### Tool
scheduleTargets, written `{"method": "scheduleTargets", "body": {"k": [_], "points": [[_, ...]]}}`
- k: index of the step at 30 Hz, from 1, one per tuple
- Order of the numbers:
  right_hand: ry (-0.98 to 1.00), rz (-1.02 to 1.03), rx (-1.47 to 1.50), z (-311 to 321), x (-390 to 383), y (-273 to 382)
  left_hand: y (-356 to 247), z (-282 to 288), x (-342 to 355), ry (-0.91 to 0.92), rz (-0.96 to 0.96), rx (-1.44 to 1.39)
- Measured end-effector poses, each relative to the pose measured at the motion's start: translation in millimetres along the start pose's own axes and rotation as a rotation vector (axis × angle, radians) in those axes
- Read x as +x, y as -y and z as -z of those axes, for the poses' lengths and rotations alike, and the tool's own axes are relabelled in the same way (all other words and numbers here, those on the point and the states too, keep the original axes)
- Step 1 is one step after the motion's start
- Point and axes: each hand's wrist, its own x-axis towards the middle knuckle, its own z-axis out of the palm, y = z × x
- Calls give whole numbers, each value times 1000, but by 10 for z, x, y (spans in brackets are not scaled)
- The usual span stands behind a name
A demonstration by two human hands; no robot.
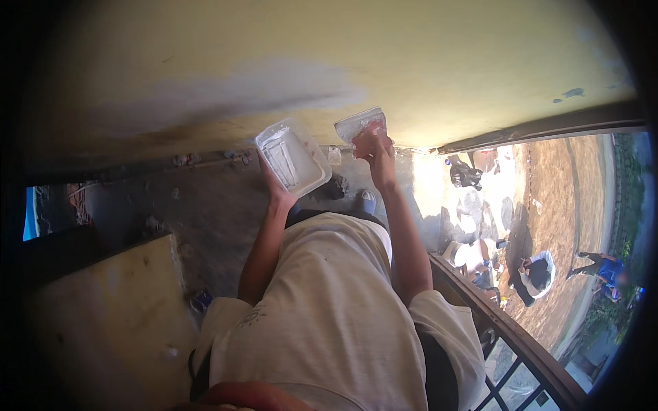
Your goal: The person patches a wall by using a spatula to apply a white compound from a plastic container onto damaged areas of the surface.
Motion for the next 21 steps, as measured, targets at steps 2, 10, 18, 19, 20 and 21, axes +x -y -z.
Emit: {"method": "scheduleTargets", "body": {"k": [2,10,18,19,20,21], "points": [[-38,-43,35,305,384,-209,104,67,3,-31,-8,16],[-24,-178,151,602,1165,-972,302,309,-72,11,-166,2],[-115,170,293,257,1596,-372,186,217,-33,-78,-158,13],[-101,127,405,35,1358,-136,151,289,-58,-87,-163,8],[-105,131,402,-11,1117,25,130,307,-45,-89,-158,11],[-67,176,389,-7,949,149,111,303,-17,-87,-149,16]]}}
